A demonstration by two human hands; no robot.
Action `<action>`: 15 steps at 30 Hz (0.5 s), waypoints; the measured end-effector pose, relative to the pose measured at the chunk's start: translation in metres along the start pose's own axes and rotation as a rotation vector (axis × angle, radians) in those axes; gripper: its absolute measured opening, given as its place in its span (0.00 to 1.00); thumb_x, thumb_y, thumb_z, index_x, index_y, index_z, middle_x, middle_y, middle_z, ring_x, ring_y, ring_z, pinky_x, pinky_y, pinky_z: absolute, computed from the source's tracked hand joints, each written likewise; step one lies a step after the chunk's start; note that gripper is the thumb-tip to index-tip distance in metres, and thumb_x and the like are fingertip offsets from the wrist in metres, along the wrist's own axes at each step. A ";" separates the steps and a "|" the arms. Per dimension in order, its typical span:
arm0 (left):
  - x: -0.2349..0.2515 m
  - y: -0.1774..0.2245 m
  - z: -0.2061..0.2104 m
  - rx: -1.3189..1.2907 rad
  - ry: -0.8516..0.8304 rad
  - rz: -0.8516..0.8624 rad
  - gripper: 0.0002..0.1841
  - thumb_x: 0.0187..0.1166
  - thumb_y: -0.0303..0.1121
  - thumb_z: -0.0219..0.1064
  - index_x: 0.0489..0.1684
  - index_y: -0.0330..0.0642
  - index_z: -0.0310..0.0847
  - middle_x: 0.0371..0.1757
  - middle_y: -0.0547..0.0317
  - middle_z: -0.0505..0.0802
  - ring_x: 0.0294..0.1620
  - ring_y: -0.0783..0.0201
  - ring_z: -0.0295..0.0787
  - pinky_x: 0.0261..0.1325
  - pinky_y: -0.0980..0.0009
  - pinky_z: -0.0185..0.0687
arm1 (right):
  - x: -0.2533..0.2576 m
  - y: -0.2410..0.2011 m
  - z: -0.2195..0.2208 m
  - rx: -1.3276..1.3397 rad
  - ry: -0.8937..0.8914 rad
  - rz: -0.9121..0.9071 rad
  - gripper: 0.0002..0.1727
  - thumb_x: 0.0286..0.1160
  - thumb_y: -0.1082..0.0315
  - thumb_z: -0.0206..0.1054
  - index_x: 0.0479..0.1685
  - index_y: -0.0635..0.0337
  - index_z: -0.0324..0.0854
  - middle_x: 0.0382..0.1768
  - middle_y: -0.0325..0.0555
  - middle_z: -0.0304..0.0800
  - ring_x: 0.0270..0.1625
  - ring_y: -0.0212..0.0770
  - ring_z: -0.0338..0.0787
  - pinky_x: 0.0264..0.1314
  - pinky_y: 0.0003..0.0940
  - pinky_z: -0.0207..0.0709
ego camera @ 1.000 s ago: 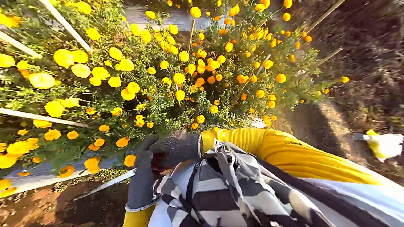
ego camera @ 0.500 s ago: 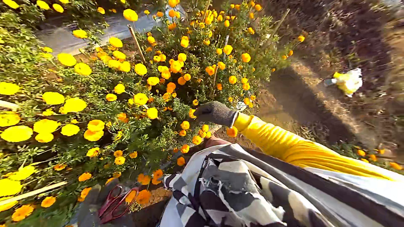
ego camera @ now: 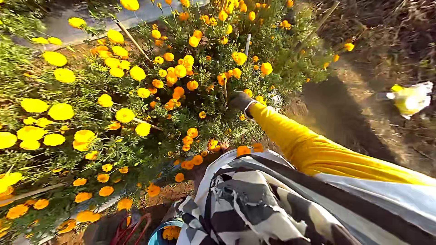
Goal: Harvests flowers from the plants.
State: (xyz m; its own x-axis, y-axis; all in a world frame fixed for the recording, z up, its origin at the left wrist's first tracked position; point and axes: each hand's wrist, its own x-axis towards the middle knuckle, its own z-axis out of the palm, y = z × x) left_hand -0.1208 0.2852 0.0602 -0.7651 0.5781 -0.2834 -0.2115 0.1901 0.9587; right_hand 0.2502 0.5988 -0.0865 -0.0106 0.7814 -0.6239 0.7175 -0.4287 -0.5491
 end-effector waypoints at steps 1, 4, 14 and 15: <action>-0.003 -0.008 -0.003 -0.011 -0.017 0.015 0.22 0.94 0.35 0.42 0.81 0.33 0.59 0.61 0.44 0.86 0.57 0.52 0.90 0.54 0.53 0.91 | 0.003 0.000 -0.010 -0.017 0.055 -0.002 0.18 0.82 0.63 0.65 0.67 0.54 0.87 0.62 0.57 0.92 0.66 0.58 0.90 0.72 0.66 0.79; -0.021 -0.015 0.000 -0.001 -0.032 -0.009 0.23 0.95 0.36 0.38 0.82 0.35 0.60 0.62 0.52 0.87 0.59 0.62 0.89 0.59 0.62 0.89 | 0.023 0.008 -0.040 -0.083 0.146 -0.010 0.20 0.84 0.61 0.61 0.69 0.55 0.85 0.64 0.60 0.90 0.69 0.62 0.88 0.74 0.70 0.75; -0.043 -0.029 0.014 -0.013 -0.066 0.098 0.22 0.94 0.38 0.40 0.76 0.32 0.63 0.57 0.48 0.87 0.54 0.56 0.90 0.54 0.57 0.90 | 0.042 0.010 -0.060 -0.429 -0.050 0.019 0.22 0.91 0.59 0.54 0.79 0.45 0.78 0.73 0.61 0.84 0.77 0.67 0.81 0.75 0.75 0.70; -0.043 -0.031 0.015 -0.045 -0.061 0.090 0.21 0.93 0.38 0.42 0.75 0.34 0.64 0.56 0.49 0.87 0.53 0.57 0.90 0.53 0.58 0.90 | 0.044 0.012 -0.060 -0.426 -0.050 0.022 0.22 0.91 0.59 0.53 0.80 0.44 0.78 0.74 0.60 0.84 0.78 0.67 0.80 0.75 0.76 0.69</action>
State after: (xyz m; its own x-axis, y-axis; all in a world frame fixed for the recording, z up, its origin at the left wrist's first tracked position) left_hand -0.0722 0.2668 0.0421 -0.7442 0.6386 -0.1958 -0.1717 0.1003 0.9800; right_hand 0.2999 0.6547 -0.0873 -0.0185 0.7465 -0.6651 0.9413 -0.2114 -0.2634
